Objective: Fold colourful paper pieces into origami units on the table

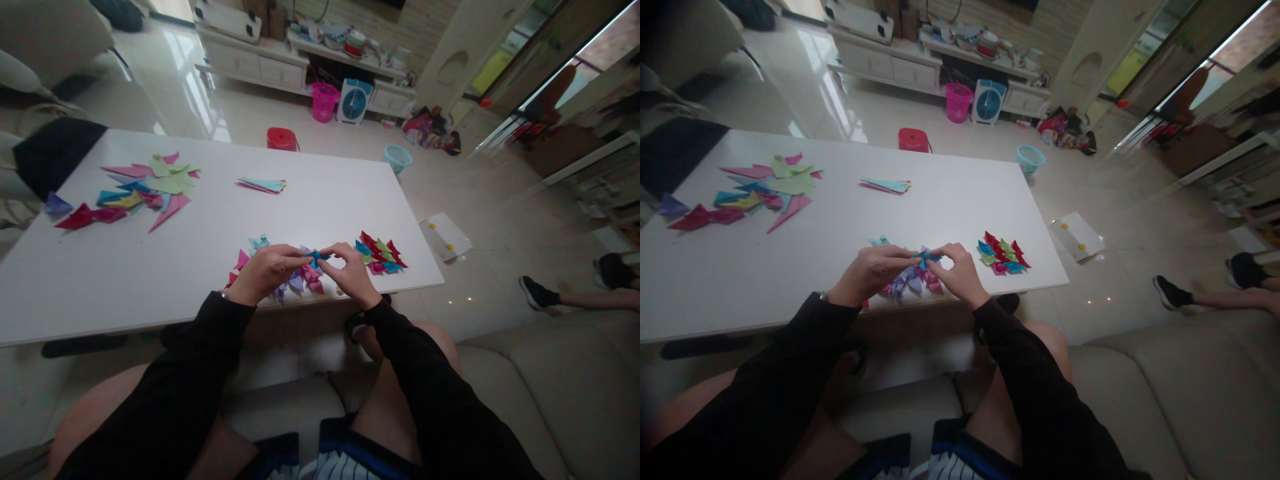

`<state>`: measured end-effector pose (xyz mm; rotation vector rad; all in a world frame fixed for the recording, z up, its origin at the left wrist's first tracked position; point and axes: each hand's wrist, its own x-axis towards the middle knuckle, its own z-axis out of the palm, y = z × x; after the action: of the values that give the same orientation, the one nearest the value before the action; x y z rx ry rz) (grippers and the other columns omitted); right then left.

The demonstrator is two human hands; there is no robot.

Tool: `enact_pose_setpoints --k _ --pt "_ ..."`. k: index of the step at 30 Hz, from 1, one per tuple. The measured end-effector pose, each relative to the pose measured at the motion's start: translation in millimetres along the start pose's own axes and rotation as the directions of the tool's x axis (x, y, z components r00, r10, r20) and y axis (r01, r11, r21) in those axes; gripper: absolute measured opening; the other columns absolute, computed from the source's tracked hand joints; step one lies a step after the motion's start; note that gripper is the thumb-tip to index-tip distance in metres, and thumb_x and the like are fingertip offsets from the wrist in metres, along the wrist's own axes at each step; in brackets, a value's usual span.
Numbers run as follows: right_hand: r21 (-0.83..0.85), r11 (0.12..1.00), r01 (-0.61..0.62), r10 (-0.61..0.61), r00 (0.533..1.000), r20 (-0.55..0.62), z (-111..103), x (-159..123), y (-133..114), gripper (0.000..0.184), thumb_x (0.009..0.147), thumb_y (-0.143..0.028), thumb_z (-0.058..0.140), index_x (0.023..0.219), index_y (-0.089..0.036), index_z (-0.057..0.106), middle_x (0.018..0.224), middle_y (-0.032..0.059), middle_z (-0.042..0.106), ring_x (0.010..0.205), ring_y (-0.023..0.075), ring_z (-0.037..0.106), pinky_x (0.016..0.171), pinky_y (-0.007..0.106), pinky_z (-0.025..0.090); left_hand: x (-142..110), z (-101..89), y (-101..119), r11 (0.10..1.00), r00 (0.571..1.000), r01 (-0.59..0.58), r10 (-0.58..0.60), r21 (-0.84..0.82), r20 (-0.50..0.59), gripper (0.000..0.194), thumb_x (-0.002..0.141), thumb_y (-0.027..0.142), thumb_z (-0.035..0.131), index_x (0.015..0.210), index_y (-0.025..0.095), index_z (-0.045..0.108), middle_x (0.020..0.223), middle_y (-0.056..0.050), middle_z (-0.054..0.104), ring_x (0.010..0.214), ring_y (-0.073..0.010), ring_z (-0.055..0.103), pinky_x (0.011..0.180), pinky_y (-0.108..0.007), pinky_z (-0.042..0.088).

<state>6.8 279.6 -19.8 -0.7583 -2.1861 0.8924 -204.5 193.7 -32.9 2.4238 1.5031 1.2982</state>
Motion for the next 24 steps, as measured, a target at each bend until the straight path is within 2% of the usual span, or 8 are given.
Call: enact_pose_setpoints --k 3,9,13,15,17,20,24 --pt "-0.002 0.999 -0.035 0.035 0.999 0.009 -1.2 0.5 -1.0 0.002 0.087 -0.025 0.072 0.087 -0.023 0.073 0.088 0.0022 0.074 0.091 0.0202 0.065 0.081 0.035 0.049 -0.4 0.7 0.3 0.999 0.999 0.031 -0.031 -0.007 0.037 0.025 0.099 0.023 0.058 0.103 0.025 0.083 0.098 -0.008 0.080 0.081 -0.0165 0.075 0.069 -0.024 0.059" --pt "0.034 0.997 -0.075 0.074 0.997 0.020 -1.2 0.9 -2.7 0.008 0.088 -0.029 0.071 0.083 -0.023 0.070 0.088 0.0016 0.074 0.090 0.0192 0.065 0.079 0.033 0.050 -0.5 1.3 1.7 0.990 0.994 0.091 -0.083 -0.105 0.076 0.022 0.098 0.023 0.061 0.103 0.024 0.083 0.104 -0.010 0.080 0.087 -0.0176 0.077 0.077 -0.027 0.062" --pt "0.034 0.998 -0.054 0.053 0.998 0.026 -1.7 0.8 -1.7 0.009 0.088 -0.028 0.070 0.081 -0.023 0.069 0.087 0.0015 0.071 0.090 0.0192 0.063 0.077 0.033 0.049 -0.5 0.1 1.7 0.991 0.993 0.095 -0.087 -0.091 0.084 0.023 0.096 0.019 0.061 0.101 0.023 0.083 0.108 -0.010 0.080 0.092 -0.0189 0.077 0.081 -0.029 0.063" --pt "-0.022 0.999 -0.030 0.029 0.999 -0.014 -9.4 4.5 5.6 0.009 0.088 -0.026 0.071 0.079 -0.023 0.069 0.086 0.0020 0.069 0.089 0.0198 0.062 0.078 0.033 0.048 -0.1 -0.7 0.8 0.992 0.993 0.101 -0.095 -0.072 0.074 0.024 0.095 0.017 0.061 0.097 0.023 0.084 0.111 -0.010 0.080 0.093 -0.0196 0.078 0.081 -0.029 0.063" --pt "-0.153 0.987 -0.039 0.027 0.996 -0.082 -25.9 13.0 21.0 0.010 0.087 -0.026 0.071 0.078 -0.022 0.070 0.087 0.0031 0.068 0.090 0.0211 0.061 0.082 0.036 0.048 0.7 -1.4 -0.6 0.992 0.994 0.106 -0.103 -0.065 0.048 0.023 0.093 0.015 0.062 0.093 0.022 0.084 0.111 -0.011 0.079 0.092 -0.0199 0.078 0.079 -0.029 0.063" --pt "-0.432 0.886 -0.168 0.094 0.978 -0.189 -64.1 32.9 59.2 0.009 0.085 -0.028 0.072 0.078 -0.021 0.073 0.089 0.0066 0.066 0.093 0.0247 0.058 0.091 0.040 0.046 2.5 -2.7 -2.4 0.991 0.994 0.105 -0.104 -0.088 0.020 0.022 0.090 0.013 0.064 0.090 0.021 0.084 0.111 -0.011 0.079 0.088 -0.0193 0.078 0.077 -0.028 0.063" --pt "-0.694 0.619 -0.368 0.289 0.928 -0.235 -110.7 58.2 120.9 0.014 0.086 -0.030 0.069 0.085 -0.019 0.078 0.100 0.0123 0.068 0.105 0.0291 0.055 0.093 0.040 0.044 4.5 -5.7 -3.4 0.991 0.995 0.096 -0.095 -0.089 0.021 0.024 0.088 0.009 0.063 0.086 0.021 0.084 0.111 -0.011 0.079 0.086 -0.0189 0.078 0.075 -0.028 0.063"
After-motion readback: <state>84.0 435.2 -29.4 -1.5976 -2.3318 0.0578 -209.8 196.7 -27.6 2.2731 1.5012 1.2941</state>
